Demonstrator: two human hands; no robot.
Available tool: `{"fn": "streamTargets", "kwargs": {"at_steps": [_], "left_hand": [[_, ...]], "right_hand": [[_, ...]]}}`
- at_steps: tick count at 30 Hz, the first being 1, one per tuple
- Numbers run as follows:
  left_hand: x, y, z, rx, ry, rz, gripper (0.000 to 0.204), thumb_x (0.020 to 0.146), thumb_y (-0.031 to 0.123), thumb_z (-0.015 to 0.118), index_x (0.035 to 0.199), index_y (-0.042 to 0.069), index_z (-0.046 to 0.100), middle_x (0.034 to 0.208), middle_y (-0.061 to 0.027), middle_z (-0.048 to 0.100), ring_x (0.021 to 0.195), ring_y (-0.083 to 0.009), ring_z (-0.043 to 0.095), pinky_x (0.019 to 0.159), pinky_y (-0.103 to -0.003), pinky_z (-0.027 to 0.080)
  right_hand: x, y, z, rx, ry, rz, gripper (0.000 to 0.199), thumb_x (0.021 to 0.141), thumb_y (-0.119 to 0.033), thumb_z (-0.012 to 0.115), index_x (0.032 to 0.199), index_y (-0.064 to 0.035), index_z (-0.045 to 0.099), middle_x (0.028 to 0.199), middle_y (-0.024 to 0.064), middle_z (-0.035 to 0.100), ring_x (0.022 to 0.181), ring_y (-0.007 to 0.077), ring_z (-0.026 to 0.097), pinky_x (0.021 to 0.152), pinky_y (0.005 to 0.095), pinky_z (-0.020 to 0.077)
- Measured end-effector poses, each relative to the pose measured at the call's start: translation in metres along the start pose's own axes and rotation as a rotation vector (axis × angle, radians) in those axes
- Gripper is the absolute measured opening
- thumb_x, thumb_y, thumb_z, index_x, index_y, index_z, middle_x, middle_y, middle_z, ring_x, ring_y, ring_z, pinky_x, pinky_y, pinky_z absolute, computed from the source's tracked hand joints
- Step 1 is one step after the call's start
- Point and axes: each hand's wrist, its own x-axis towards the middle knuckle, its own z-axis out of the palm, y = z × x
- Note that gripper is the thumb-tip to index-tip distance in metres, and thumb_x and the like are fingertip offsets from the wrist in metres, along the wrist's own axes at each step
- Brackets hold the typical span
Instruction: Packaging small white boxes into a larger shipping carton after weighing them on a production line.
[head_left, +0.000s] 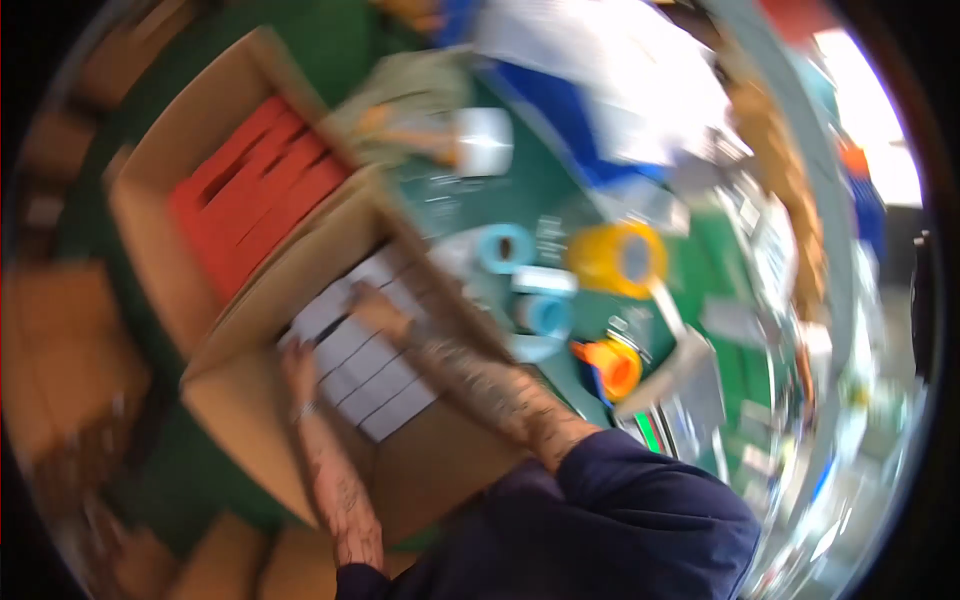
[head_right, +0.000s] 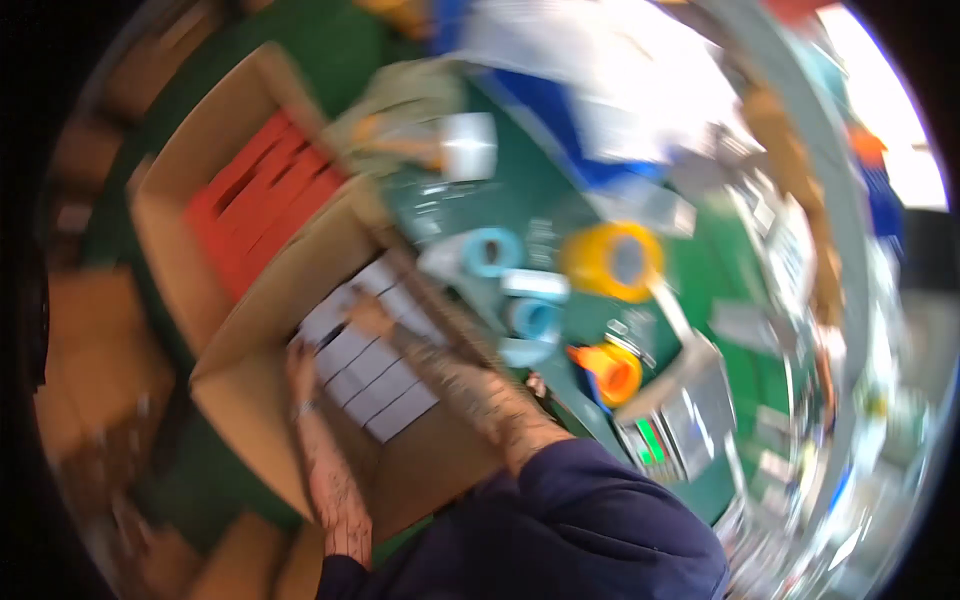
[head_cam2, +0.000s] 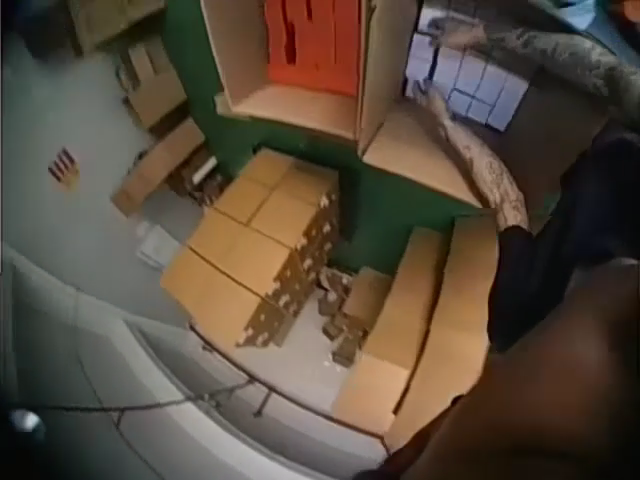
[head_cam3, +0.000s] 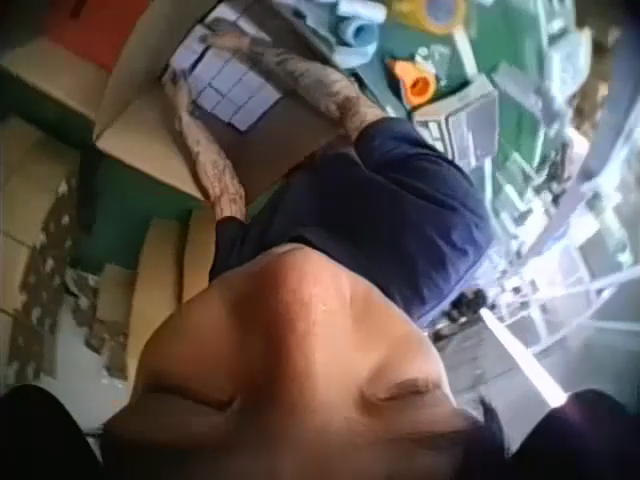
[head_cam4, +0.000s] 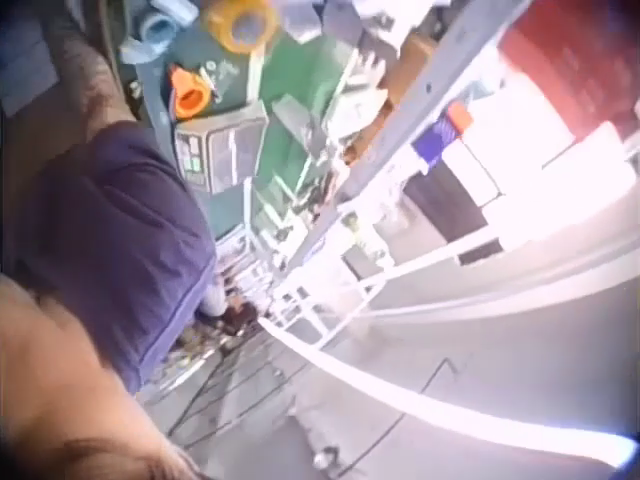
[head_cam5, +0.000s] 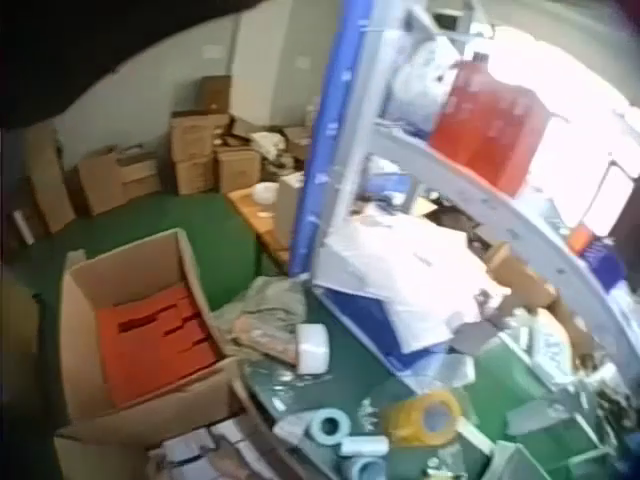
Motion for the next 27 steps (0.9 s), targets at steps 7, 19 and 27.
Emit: {"fn": "streamTargets", "kwargs": {"at_steps": [7, 19, 27], "left_hand": [[-0.039, 0.137, -0.046, -0.271, -0.342, -0.080, 0.030, 0.092, 0.020, 0.057, 0.119, 0.008, 0.062, 0.103, -0.0042, 0.063, 0.091, -0.0142, 0.058, 0.083, -0.029, 0.048], [-0.317, 0.355, 0.011, -0.727, -0.285, 0.489, 0.029, 0.095, 0.013, 0.053, 0.122, 0.002, 0.054, 0.116, -0.0115, 0.056, 0.098, -0.0210, 0.057, 0.092, -0.035, 0.048], [-0.517, 0.395, 0.160, -0.445, -0.778, 1.085, 0.095, 0.066, 0.028, 0.085, 0.139, 0.005, 0.029, 0.138, -0.0177, 0.043, 0.128, -0.0323, 0.043, 0.107, -0.048, 0.036]], "right_hand": [[-0.251, -0.093, -0.246, 0.463, -0.340, -0.453, 0.036, 0.089, -0.022, 0.066, 0.119, -0.0024, 0.062, 0.109, 0.0083, 0.068, 0.095, 0.0189, 0.063, 0.085, 0.0314, 0.0502], [-0.363, 0.277, -0.557, -0.563, 1.686, 0.218, 0.082, 0.063, -0.035, 0.079, 0.131, -0.0045, 0.045, 0.113, 0.0159, 0.057, 0.101, 0.0302, 0.057, 0.090, 0.0386, 0.0463], [-0.606, 0.070, -0.470, 0.075, 0.687, -0.245, 0.095, 0.060, -0.025, 0.085, 0.141, -0.0027, 0.040, 0.128, 0.0155, 0.054, 0.113, 0.0333, 0.055, 0.098, 0.0410, 0.0435]]}}
